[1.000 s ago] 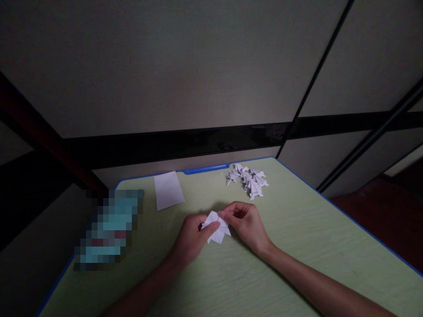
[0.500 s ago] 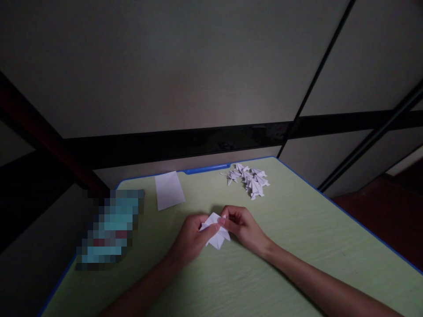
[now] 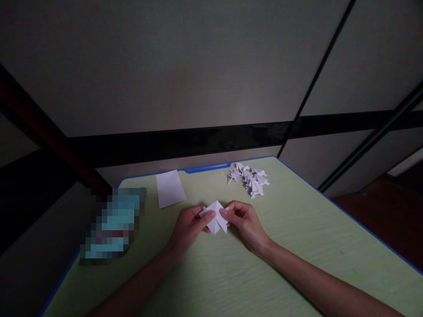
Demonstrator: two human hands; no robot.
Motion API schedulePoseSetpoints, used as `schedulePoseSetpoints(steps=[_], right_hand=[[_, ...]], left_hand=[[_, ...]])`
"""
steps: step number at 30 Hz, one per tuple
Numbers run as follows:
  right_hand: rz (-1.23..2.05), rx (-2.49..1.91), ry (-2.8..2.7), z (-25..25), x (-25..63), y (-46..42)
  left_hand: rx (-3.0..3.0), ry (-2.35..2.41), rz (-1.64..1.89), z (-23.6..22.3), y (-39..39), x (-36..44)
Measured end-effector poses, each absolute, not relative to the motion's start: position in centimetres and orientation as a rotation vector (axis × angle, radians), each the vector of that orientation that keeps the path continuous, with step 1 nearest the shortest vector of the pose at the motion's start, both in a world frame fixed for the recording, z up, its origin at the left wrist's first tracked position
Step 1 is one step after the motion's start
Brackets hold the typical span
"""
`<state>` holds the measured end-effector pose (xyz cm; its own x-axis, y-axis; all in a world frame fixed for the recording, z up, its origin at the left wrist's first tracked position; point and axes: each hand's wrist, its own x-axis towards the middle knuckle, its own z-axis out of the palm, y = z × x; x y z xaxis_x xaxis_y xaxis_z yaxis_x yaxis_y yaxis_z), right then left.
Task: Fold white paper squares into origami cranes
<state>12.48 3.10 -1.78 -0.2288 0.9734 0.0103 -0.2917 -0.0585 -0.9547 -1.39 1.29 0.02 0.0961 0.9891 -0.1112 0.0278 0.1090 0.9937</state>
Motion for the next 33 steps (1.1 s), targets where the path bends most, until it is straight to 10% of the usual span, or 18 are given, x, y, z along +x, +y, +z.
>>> schedulePoseSetpoints(steps=[33], right_hand=[[1.131,-0.766,-1.468,-0.9,13.4,2.5]], left_hand=[[1.429,1.221,1.283,-0.1,0.7,-1.6]])
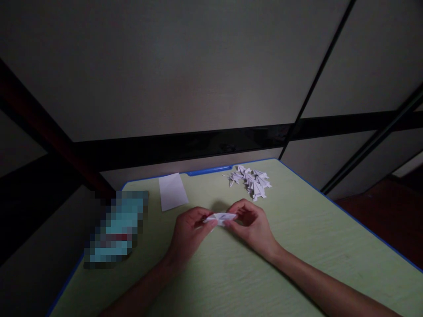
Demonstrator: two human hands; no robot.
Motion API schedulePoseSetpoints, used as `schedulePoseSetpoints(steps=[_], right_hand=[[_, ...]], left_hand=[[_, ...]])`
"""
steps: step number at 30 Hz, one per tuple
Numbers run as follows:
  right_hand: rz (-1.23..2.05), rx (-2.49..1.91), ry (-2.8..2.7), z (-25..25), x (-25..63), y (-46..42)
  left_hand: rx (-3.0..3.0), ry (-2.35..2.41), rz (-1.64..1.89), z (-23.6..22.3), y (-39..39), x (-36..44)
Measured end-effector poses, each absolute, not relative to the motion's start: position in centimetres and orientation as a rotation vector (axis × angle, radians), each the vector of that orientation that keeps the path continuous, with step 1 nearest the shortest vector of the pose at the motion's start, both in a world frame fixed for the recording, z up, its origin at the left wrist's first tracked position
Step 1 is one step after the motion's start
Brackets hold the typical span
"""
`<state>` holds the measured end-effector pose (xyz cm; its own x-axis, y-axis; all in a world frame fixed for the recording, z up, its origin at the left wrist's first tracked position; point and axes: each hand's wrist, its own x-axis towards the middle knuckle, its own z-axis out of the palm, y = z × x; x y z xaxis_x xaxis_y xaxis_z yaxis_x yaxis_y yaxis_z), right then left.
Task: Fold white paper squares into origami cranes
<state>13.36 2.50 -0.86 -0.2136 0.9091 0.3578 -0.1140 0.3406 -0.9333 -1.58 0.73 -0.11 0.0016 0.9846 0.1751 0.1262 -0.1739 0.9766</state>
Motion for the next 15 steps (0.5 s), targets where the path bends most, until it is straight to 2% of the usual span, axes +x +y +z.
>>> schedulePoseSetpoints(steps=[5,9,12,15], right_hand=[[0.508,-0.592,-1.995,-0.3,15.5,2.9],[0.137,-0.463,-2.481,-0.3,16.3,3.1],[0.028,-0.461,-2.653,-0.4,16.2,2.9],[0.059,-0.47,-2.694,-0.5,16.3,2.8]], left_hand=[[2.123,1.163,1.285,-0.3,1.1,-2.4],[2.541,1.038,1.138,-1.4,1.6,-3.0],[2.694,0.975,0.946,-2.4,1.8,-3.1],[2.74,0.962,0.854,-3.0,1.7,-3.0]])
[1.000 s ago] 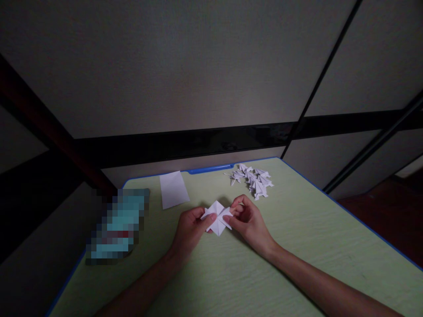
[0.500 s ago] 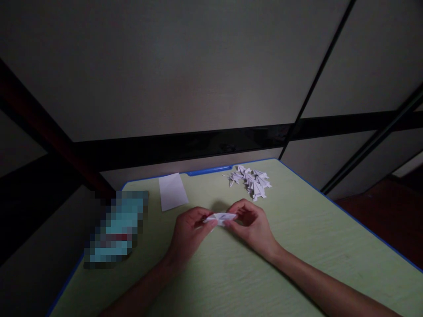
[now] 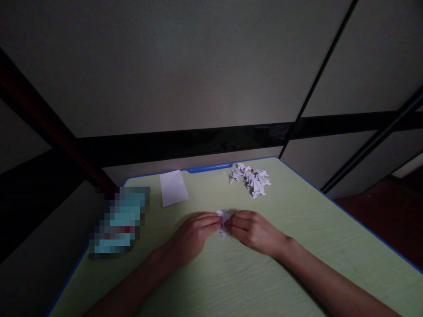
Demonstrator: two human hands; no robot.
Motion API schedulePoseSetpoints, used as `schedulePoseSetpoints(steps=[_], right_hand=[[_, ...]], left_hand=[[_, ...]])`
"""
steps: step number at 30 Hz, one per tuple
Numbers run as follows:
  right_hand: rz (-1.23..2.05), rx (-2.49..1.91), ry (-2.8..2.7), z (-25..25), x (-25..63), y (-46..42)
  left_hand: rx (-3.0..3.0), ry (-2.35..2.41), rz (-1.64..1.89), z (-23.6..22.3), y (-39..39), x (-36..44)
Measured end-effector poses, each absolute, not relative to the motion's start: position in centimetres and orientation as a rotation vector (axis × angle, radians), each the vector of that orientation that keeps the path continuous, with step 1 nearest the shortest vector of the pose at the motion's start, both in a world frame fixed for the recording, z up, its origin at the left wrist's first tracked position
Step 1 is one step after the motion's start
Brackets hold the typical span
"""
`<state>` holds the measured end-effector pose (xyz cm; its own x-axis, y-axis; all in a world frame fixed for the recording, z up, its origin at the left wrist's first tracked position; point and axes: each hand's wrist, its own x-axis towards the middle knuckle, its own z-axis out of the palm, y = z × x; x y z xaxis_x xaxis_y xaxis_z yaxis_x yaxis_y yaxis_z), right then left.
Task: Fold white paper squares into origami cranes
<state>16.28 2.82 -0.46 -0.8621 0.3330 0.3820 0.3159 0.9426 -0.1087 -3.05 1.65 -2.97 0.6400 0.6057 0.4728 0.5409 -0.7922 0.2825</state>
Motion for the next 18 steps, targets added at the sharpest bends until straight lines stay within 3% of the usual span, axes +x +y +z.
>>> schedulePoseSetpoints(steps=[6,12,18], right_hand=[[-0.031,-0.478,-2.831,0.2,16.8,2.8],[-0.01,-0.455,-2.884,1.0,16.8,2.8],[0.517,-0.521,-2.664,1.1,16.8,3.1]], left_hand=[[2.872,0.977,0.484,-2.2,0.9,-3.5],[2.897,0.926,0.378,-1.9,0.7,-3.8],[2.938,0.918,0.451,-1.3,0.2,-3.5]])
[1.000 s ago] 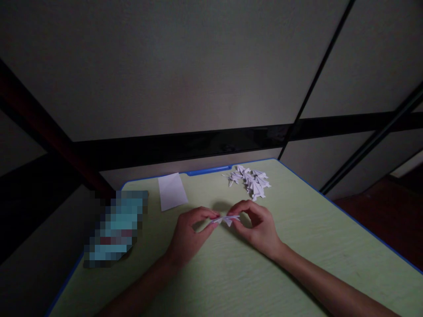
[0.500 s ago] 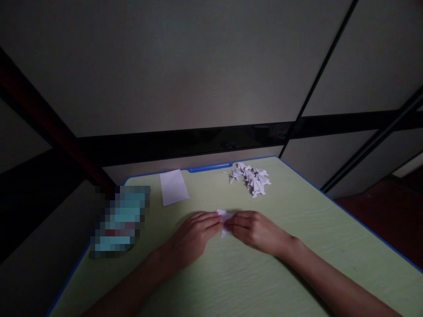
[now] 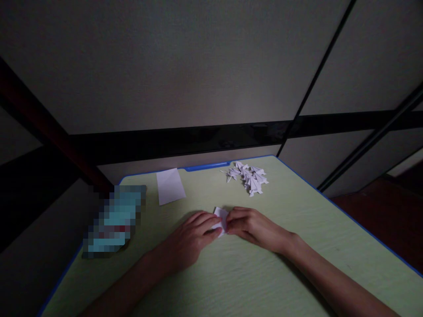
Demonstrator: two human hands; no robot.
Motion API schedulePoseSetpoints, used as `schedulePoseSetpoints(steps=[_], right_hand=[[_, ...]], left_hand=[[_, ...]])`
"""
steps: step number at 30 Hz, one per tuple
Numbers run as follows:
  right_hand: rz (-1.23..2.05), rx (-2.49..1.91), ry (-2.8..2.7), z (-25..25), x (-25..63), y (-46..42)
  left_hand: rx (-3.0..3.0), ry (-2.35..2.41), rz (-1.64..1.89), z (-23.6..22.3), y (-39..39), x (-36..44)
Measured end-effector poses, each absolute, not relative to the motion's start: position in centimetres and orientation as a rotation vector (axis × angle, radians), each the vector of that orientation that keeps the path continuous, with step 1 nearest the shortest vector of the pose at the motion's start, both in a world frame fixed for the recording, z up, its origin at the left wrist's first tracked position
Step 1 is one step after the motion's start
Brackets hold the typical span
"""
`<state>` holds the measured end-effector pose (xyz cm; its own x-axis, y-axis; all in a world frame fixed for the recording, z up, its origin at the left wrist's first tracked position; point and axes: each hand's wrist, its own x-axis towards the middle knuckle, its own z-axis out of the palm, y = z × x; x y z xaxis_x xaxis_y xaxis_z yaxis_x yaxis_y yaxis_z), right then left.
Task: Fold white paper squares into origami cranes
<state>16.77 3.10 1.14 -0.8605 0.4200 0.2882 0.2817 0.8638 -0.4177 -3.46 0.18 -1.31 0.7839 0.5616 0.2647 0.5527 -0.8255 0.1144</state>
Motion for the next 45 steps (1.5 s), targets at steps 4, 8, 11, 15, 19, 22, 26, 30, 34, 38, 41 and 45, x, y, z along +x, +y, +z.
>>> schedulePoseSetpoints(steps=[4,8,11,15,19,22,26,30,34,38,41,45], right_hand=[[0.788,-0.598,-2.526,0.7,16.5,3.4],[0.782,-0.736,-2.49,0.3,16.1,3.4],[0.723,-0.845,-2.467,0.2,15.8,3.1],[0.644,-0.915,-2.461,0.1,15.5,2.8],[0.62,-0.994,-2.428,-0.1,15.3,2.6],[0.636,-1.058,-2.378,-0.3,15.1,2.6],[0.662,-1.08,-2.291,-0.7,15.0,2.5],[0.702,-1.114,-2.207,-0.9,14.9,2.6],[0.776,-1.105,-2.195,-0.7,15.3,3.2],[0.798,-1.04,-2.22,-0.7,15.6,4.0],[0.78,-1.05,-2.239,-0.9,15.5,4.4],[0.717,-1.08,-2.238,-1.1,15.6,4.7]], left_hand=[[2.901,0.845,0.464,-0.9,0.1,-3.3],[2.905,0.821,0.508,-1.1,0.3,-3.5],[2.886,0.819,0.52,-1.2,0.3,-3.6],[2.866,0.82,0.537,-1.2,0.3,-3.6],[2.85,0.824,0.569,-0.9,0.3,-3.5],[2.814,0.827,0.582,-0.7,0.3,-3.5],[2.787,0.873,0.528,-0.8,0.2,-3.5],[2.833,0.867,0.436,-1.0,0.2,-3.4],[2.846,0.908,0.408,-0.9,-0.1,-3.0],[2.841,0.929,0.39,-0.6,-0.2,-2.7],[2.825,0.954,0.372,-0.5,-0.1,-2.6],[2.801,0.981,0.369,-0.5,-0.2,-2.7]])
